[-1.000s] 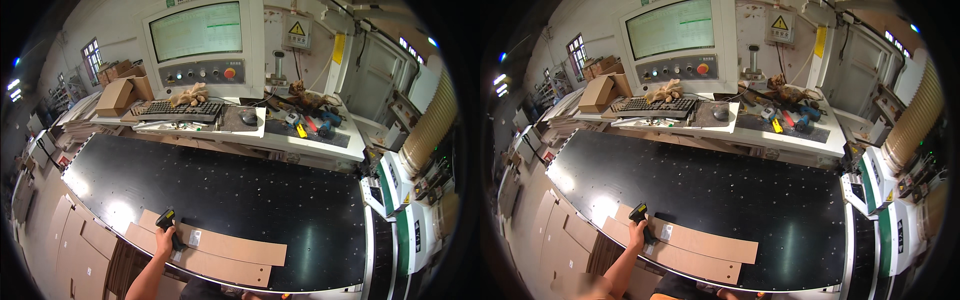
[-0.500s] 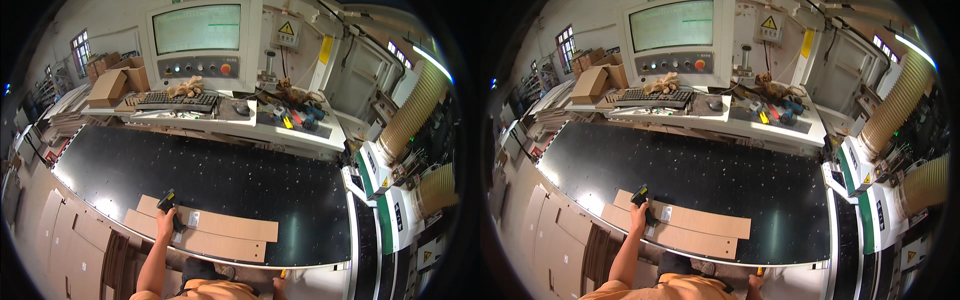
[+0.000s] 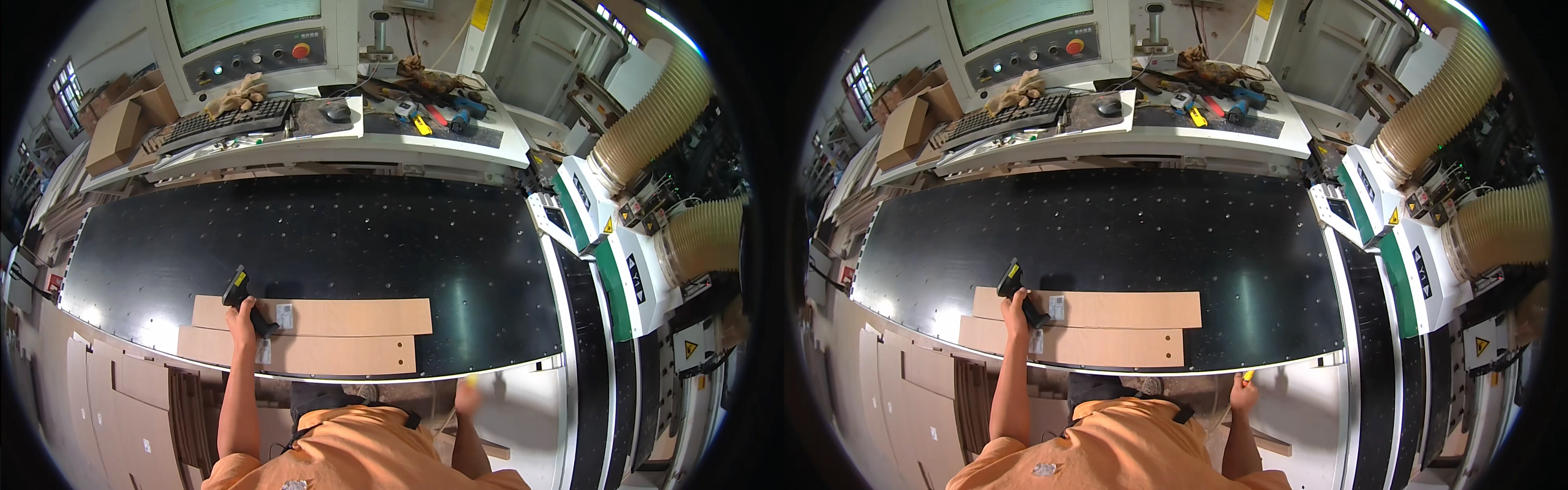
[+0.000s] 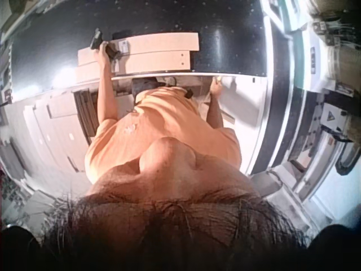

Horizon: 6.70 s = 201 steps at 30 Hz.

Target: The person repeatedly picks up flat wooden panels from the floor, scans their labels with a handheld barcode scanner, and places them on a conveyor belt. They also use a yellow air gun to blow dust off the panels and the conveyor surface before stacking the scanned panels on the belt.

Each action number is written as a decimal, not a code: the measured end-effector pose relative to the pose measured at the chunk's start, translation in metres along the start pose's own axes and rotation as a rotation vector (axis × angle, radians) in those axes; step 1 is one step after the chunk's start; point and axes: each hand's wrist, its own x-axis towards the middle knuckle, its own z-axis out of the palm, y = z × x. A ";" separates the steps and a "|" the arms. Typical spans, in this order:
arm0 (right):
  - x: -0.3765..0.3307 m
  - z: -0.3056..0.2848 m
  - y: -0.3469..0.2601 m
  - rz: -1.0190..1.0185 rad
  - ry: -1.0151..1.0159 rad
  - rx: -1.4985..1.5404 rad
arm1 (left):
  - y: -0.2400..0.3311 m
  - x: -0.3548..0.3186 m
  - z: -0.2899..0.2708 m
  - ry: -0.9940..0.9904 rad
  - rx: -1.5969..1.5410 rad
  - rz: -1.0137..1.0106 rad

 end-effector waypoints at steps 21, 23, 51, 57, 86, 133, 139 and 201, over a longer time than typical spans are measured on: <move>-0.020 -0.239 -0.113 0.390 -0.136 0.932 | -0.007 -0.007 0.022 -0.158 0.193 0.078; -0.030 -0.245 -0.126 0.576 -0.300 0.736 | -0.005 -0.003 0.023 -0.124 0.271 0.046; -0.048 -0.195 -0.294 -0.015 -1.863 0.552 | 0.010 -0.014 0.003 -0.184 0.186 0.055; -0.037 -0.184 -0.253 0.155 -1.578 0.479 | -0.001 -0.005 0.014 -0.154 0.180 0.076; 0.009 -0.179 -0.089 0.610 0.332 0.806 | -0.080 0.007 0.030 -0.209 0.286 0.114; -0.006 -0.154 -0.310 -0.013 -1.211 0.400 | 0.005 0.003 -0.010 -0.116 0.200 0.037; 0.037 -0.117 -0.268 0.326 -0.618 0.598 | -0.008 0.007 -0.001 -0.143 0.181 0.034; 0.178 -0.078 -0.156 0.433 -0.061 0.894 | -0.074 -0.004 0.048 -0.119 0.201 -0.008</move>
